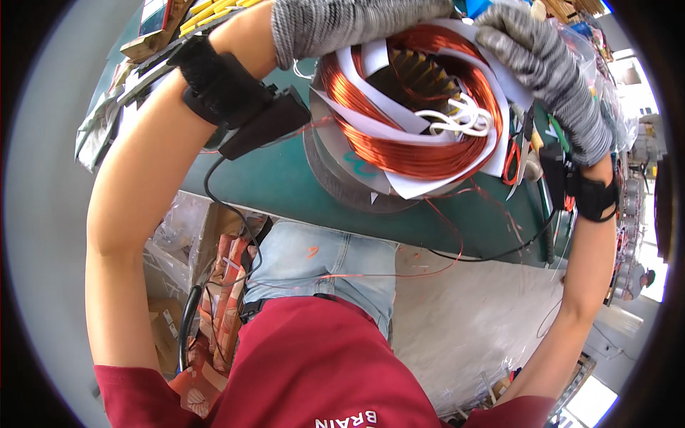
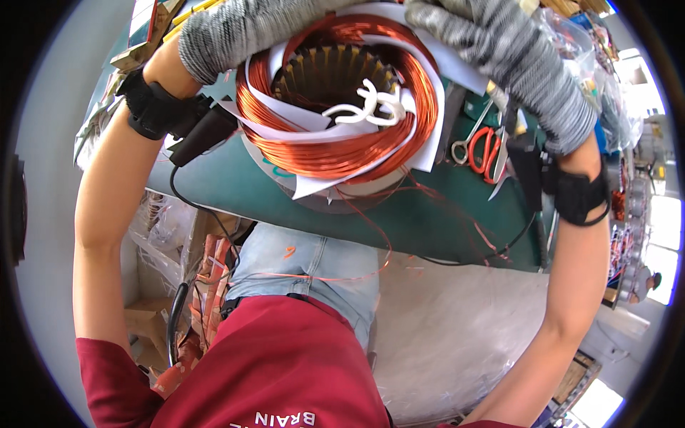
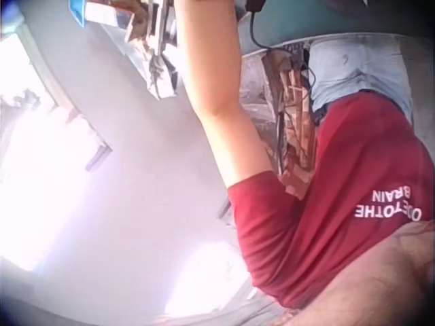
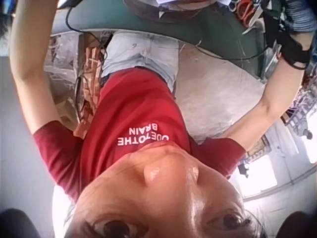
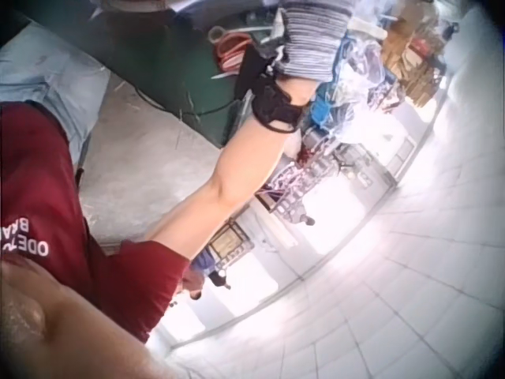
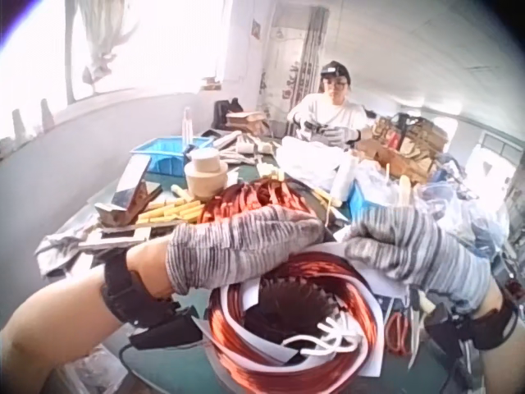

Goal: Manually winding copper wire into a motor stator core and securing the ends using hand tools.

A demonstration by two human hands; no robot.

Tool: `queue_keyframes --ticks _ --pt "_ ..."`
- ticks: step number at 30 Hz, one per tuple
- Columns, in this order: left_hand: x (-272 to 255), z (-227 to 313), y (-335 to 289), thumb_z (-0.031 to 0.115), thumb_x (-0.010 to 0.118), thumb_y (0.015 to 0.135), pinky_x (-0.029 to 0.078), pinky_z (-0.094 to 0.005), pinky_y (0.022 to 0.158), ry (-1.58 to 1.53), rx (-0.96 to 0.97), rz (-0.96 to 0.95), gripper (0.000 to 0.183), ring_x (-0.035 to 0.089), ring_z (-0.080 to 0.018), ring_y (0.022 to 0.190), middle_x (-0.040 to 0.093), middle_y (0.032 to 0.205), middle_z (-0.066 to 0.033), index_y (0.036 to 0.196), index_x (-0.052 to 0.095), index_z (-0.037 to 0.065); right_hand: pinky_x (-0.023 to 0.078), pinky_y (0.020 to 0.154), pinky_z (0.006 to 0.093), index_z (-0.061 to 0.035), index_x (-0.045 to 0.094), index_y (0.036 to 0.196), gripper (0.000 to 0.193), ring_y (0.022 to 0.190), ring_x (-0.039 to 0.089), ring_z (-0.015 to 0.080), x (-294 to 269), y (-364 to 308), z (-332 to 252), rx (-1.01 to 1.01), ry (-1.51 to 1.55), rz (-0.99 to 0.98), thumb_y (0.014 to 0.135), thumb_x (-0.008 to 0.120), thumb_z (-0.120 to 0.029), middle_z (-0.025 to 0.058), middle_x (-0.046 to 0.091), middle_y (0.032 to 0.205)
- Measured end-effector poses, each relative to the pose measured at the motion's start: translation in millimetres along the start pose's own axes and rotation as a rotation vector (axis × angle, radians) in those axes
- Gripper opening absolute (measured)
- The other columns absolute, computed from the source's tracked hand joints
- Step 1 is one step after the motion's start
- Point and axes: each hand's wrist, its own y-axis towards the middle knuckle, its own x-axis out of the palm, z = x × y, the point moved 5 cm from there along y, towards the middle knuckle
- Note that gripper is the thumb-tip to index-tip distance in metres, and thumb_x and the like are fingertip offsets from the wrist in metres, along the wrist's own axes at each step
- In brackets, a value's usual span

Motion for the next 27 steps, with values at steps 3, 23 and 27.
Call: queue_keyframes --ticks 3,23,27 --pt "-8 -5 -1 0.007 0.046 0.086 0.035 -0.0347 0.101 -0.201 0.08 0.138 0.041 0.046 -0.0302 0.117 0.046 0.125 -0.0231 0.122 0.041 -0.011 0.038 0.092 0.0288 -0.0045 0.049 0.118 0.032 0.106 0.052 0.0219 2 -6 0 0.109 0.018 0.075 0.087 0.052 -0.012 0.0082 0.052 0.117" --pt "-12 -8 35 0.032 0.044 0.093 0.042 -0.023 0.086 -1.089 -0.797 -0.097 0.04 0.053 -0.0109 0.096 0.059 0.105 -0.0064 0.117 0.052 0.0 0.028 0.104 0.0336 -0.0056 0.027 0.135 0.054 0.123 0.036 0.0227 17 -16 -18 0.127 -0.207 0.048 0.089 0.052 -0.018 0.0105 0.033 0.136" --pt "-7 6 19 0.034 0.052 0.09 0.04 -0.019 0.073 -1.447 -1.235 -0.268 0.042 0.046 -0.0033 0.08 0.052 0.088 0.0052 0.117 0.053 0.002 0.025 0.107 0.0346 -0.0058 0.023 0.138 0.059 0.127 0.033 0.0229 36 0 -10 0.037 -0.193 -0.013 0.089 0.052 -0.02 0.011 0.03 0.14"
